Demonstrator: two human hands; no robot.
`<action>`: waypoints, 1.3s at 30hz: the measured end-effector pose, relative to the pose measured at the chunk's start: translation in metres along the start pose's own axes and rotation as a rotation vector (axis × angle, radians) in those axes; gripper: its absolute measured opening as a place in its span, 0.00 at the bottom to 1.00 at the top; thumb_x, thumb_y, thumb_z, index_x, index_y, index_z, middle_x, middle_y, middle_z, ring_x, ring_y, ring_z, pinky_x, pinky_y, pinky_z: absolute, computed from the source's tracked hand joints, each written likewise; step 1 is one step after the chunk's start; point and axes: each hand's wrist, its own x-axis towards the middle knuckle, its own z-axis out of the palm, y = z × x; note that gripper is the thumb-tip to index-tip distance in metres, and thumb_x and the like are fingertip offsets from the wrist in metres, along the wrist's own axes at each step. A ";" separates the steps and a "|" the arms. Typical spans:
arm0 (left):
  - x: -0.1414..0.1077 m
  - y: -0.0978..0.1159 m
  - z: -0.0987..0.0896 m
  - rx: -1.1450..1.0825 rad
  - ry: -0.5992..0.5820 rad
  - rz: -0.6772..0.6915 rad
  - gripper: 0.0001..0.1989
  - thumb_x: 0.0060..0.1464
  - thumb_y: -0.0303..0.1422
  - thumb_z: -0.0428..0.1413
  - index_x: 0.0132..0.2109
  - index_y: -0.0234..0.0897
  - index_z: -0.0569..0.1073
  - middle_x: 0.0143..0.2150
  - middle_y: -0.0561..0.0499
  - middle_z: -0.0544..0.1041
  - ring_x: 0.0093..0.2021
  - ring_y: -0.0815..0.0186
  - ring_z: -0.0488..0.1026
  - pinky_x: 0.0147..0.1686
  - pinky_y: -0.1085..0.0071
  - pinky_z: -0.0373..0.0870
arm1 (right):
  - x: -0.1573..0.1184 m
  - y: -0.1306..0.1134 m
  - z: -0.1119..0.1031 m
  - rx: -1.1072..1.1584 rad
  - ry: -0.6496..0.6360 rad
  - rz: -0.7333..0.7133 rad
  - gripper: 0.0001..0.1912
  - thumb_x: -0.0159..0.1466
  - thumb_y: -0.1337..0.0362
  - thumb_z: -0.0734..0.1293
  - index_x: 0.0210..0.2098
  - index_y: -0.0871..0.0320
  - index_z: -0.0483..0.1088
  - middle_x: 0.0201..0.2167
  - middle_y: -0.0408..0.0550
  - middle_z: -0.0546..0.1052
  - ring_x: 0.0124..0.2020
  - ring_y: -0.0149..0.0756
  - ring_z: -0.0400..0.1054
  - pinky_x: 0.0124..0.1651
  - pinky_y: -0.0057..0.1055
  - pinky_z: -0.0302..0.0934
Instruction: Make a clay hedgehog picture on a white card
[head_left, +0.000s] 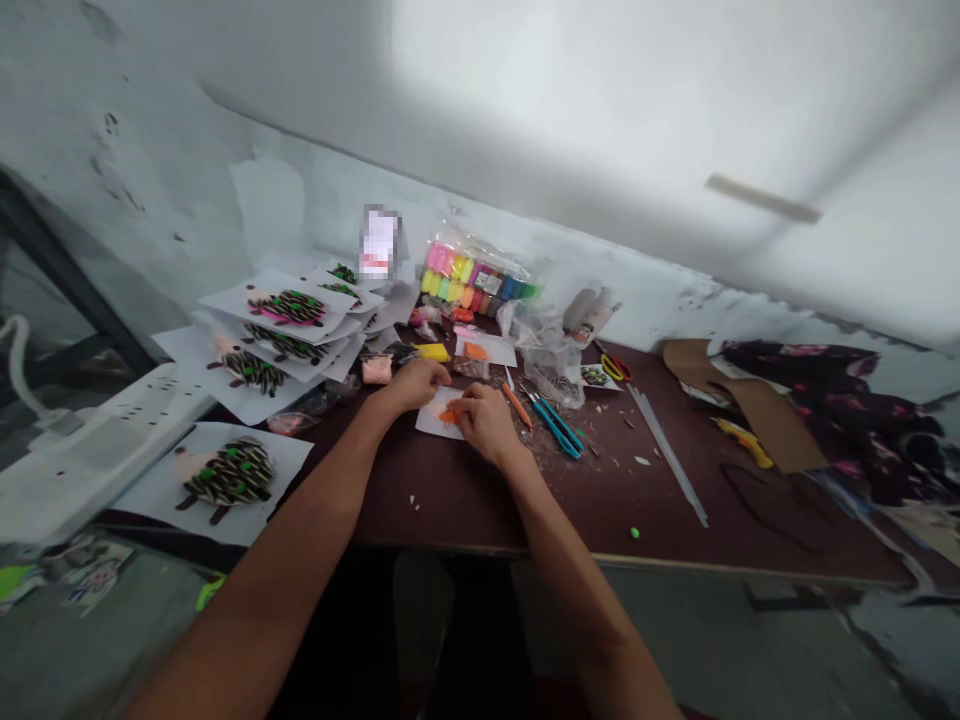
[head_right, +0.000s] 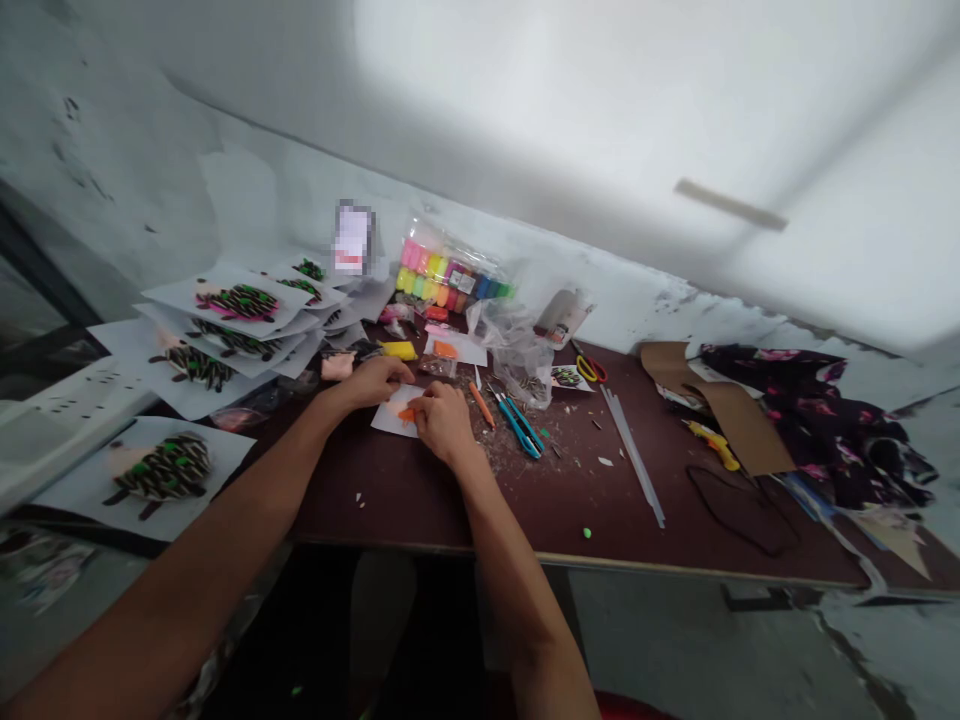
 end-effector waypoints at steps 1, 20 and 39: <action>0.000 0.000 0.000 -0.002 -0.001 0.002 0.22 0.43 0.18 0.50 0.43 0.34 0.82 0.42 0.47 0.83 0.44 0.62 0.78 0.48 0.72 0.73 | 0.000 0.000 0.000 0.006 0.000 -0.001 0.15 0.64 0.72 0.64 0.43 0.54 0.81 0.40 0.50 0.75 0.42 0.39 0.66 0.46 0.34 0.56; -0.003 0.002 -0.004 -0.037 -0.023 -0.041 0.21 0.43 0.19 0.52 0.42 0.36 0.82 0.40 0.48 0.83 0.42 0.63 0.78 0.44 0.73 0.73 | -0.001 0.009 0.004 0.071 0.111 0.043 0.19 0.61 0.74 0.62 0.45 0.55 0.80 0.40 0.51 0.74 0.42 0.39 0.66 0.47 0.35 0.58; -0.017 -0.004 -0.046 -0.038 -0.354 -0.066 0.10 0.40 0.34 0.59 0.33 0.37 0.79 0.29 0.53 0.79 0.32 0.64 0.75 0.30 0.74 0.67 | -0.004 0.044 0.003 0.159 0.428 0.292 0.10 0.67 0.68 0.62 0.37 0.58 0.77 0.33 0.48 0.75 0.35 0.35 0.67 0.41 0.30 0.57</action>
